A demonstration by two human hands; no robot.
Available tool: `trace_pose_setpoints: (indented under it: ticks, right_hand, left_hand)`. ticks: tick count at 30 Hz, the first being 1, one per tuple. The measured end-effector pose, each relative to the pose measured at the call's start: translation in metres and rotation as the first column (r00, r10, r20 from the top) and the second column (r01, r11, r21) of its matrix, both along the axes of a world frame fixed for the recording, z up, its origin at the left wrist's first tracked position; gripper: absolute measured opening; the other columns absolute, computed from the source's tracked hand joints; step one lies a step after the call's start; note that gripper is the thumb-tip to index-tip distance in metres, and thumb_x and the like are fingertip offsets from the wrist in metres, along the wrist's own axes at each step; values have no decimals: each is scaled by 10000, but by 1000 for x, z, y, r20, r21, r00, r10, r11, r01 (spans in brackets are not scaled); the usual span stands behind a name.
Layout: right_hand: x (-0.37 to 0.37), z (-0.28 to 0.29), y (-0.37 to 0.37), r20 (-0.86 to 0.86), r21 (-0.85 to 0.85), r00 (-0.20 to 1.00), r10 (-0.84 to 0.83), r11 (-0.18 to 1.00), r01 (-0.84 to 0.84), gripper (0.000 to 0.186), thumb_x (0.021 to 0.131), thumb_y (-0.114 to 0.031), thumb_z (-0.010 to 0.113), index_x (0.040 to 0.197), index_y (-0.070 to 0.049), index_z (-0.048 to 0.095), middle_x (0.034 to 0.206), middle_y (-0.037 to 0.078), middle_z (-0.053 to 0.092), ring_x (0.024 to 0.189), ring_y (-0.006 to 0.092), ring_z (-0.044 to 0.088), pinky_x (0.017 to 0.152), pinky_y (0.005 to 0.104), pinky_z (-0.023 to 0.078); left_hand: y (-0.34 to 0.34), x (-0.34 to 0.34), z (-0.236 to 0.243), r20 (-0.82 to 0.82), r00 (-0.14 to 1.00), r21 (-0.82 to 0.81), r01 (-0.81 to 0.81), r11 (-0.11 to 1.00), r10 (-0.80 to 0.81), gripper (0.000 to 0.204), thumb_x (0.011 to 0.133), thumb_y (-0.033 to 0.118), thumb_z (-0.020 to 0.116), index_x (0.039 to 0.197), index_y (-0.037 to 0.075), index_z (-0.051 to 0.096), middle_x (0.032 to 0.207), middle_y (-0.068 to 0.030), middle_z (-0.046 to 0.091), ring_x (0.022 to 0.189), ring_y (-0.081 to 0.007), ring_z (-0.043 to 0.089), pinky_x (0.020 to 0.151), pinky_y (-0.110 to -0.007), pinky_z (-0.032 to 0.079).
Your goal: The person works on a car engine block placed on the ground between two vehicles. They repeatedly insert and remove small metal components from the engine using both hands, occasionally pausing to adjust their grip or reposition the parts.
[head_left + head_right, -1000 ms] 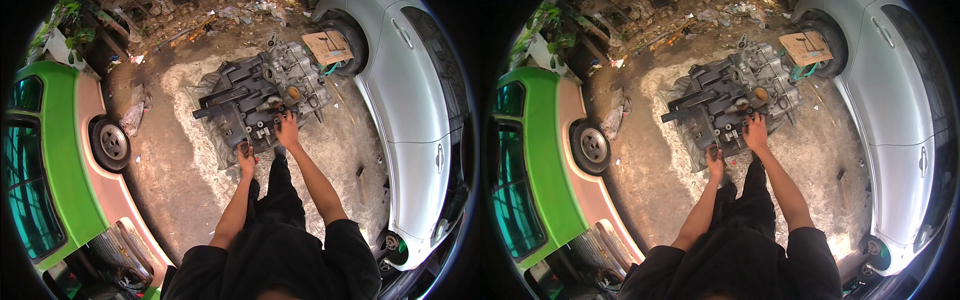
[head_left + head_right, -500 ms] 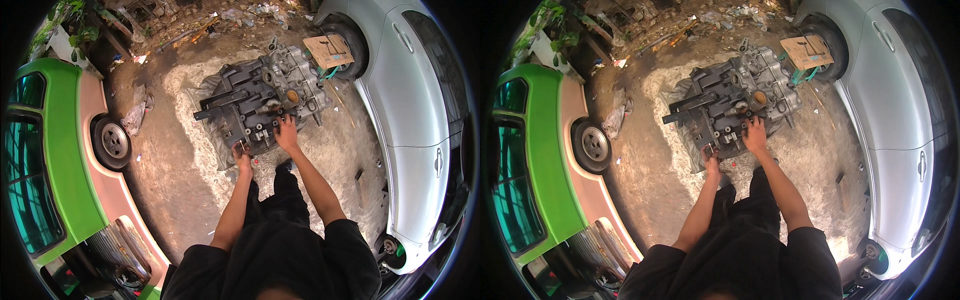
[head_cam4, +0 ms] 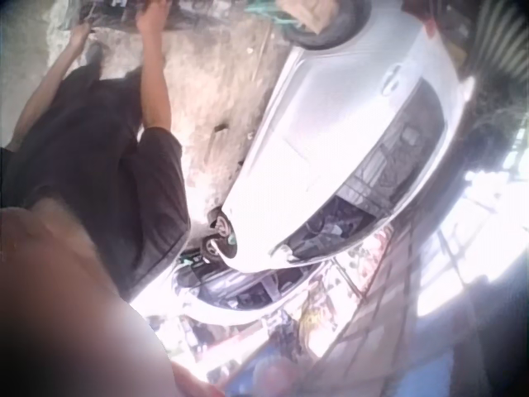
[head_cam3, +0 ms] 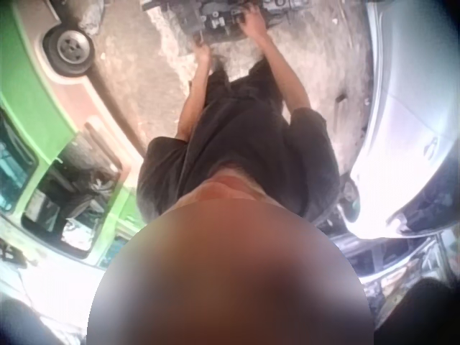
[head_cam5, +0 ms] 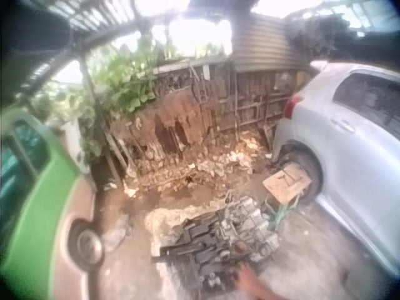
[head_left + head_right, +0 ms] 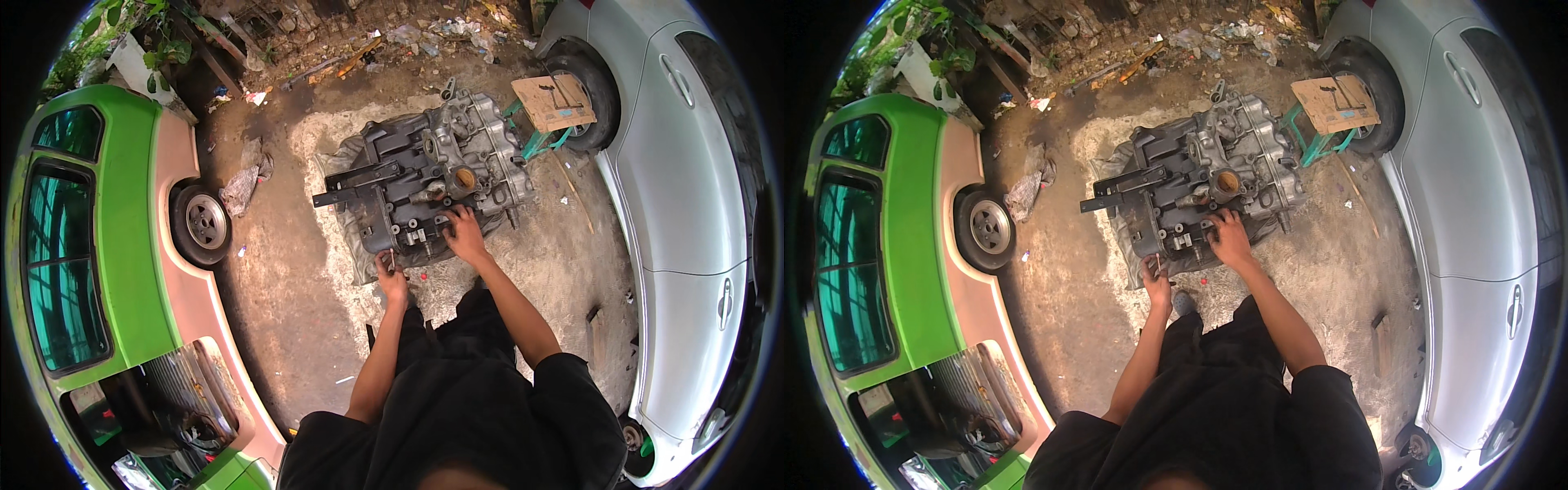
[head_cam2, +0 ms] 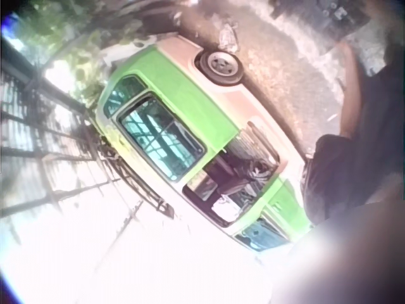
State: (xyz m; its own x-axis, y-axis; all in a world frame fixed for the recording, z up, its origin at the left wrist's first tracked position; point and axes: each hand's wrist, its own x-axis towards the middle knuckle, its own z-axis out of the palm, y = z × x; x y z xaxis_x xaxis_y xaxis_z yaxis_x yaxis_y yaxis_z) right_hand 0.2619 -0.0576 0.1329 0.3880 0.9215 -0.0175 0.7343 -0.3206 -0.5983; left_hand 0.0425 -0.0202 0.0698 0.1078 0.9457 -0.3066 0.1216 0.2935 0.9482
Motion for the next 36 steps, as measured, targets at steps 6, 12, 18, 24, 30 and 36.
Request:
trace_pose_setpoints:
  ticks: [6,12,18,24,30,36]
  right_hand:
    - [59,30,-30,-294,213,938,181,970,-120,341,911,-43,598,1250,-60,625,1122,198,674,1054,371,656,937,451,518]
    - [136,55,-95,-428,216,902,57,975,41,328,918,-24,636,1241,-76,659,1070,144,747,900,277,723,796,372,545]
    - [225,57,-160,-392,266,907,-151,926,269,354,860,-58,716,1206,-123,685,909,121,754,690,259,683,685,374,540]
    - [295,46,-197,-372,117,871,-322,914,388,335,884,-74,730,1213,-105,680,802,81,729,698,171,670,647,325,516]
    - [374,33,-192,-425,114,843,-328,905,409,330,902,-110,716,1229,-111,670,853,91,722,716,164,660,672,342,522]
    - [494,22,-156,-411,100,874,-260,940,326,342,912,-110,695,1252,-108,656,921,106,735,721,184,666,706,352,535]
  left_hand:
    - [-16,73,58,-80,982,502,-111,858,173,479,881,-108,455,1331,54,479,1147,-99,627,831,-133,549,723,-275,463]
    - [-65,180,99,189,977,339,26,940,-95,445,907,-101,459,1325,51,488,992,-51,609,829,-91,535,714,-239,438]
    - [-92,282,108,199,888,311,345,886,-415,428,930,-93,468,1340,30,494,970,-57,624,862,-103,562,752,-256,463]
    - [-100,362,99,221,829,302,443,844,-514,435,917,-88,479,1337,22,495,1028,-63,628,879,-126,590,776,-270,485]
    - [-95,441,87,184,802,266,517,814,-569,437,918,-99,475,1330,45,497,972,-66,615,833,-128,606,721,-271,502]
    - [-56,550,78,298,785,174,516,839,-544,422,958,-57,491,1355,86,473,942,-74,624,756,-124,618,602,-284,533]
